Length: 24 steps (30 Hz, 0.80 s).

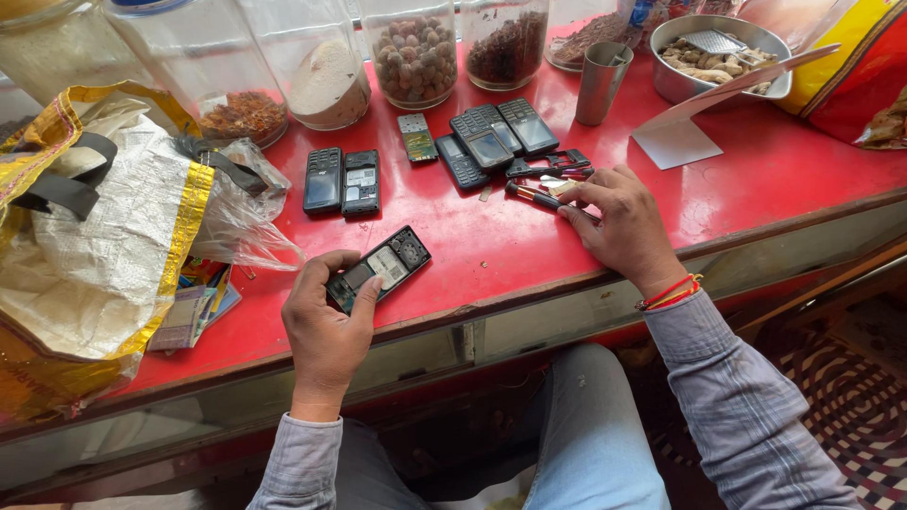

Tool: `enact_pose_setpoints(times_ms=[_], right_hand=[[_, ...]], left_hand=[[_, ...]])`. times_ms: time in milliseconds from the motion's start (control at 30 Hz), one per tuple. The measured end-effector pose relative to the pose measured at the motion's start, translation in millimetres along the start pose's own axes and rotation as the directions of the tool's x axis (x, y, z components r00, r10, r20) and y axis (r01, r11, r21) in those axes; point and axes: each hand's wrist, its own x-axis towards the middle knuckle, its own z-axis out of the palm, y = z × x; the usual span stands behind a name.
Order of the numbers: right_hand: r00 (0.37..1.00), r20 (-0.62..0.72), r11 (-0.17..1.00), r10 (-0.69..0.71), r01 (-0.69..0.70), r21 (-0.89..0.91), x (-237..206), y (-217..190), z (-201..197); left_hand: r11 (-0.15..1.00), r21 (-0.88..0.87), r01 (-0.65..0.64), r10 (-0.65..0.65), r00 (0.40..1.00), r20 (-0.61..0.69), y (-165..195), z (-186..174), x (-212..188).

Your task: The person repairs feature phones at a red counter. They open a phone's back cover, remove the battery and internal board, use a screwdriver and tweezers on the components, reach into a cardboard box under the counter for parts, reassemble the phone, and handle several other phones laid out on the counter.

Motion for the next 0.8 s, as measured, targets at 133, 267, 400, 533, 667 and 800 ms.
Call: enact_pose_setpoints(times_ms=[133, 267, 400, 533, 667, 800], right_hand=[[1.0, 0.005, 1.0, 0.008, -0.008, -0.014, -1, 0, -1], [1.0, 0.013, 1.0, 0.011, -0.011, -0.019, -1, 0, 0], [1.0, 0.009, 1.0, 0.003, -0.003, -0.011, -2, 0, -1], [1.0, 0.012, 1.0, -0.001, 0.001, -0.025, -2, -1, 0], [1.0, 0.01, 1.0, 0.001, -0.001, -0.026, -2, 0, 0], [1.0, 0.007, 1.0, -0.012, 0.013, -0.023, -2, 1, 0]], left_hand=[[0.997, 0.052, -0.06, 0.057, 0.997, 0.05, 3, 2, 1], [0.996, 0.056, -0.073, 0.069, 0.995, 0.076, 6, 2, 1], [0.997, 0.037, -0.064, 0.062, 0.996, 0.058, 8, 3, 0], [0.998, 0.051, -0.046, 0.043, 0.998, 0.045, 8, 4, -1], [0.995, 0.084, -0.053, 0.05, 0.998, 0.039, 4, 4, -2], [0.999, -0.038, -0.013, 0.012, 1.0, -0.023, -2, 5, -2]])
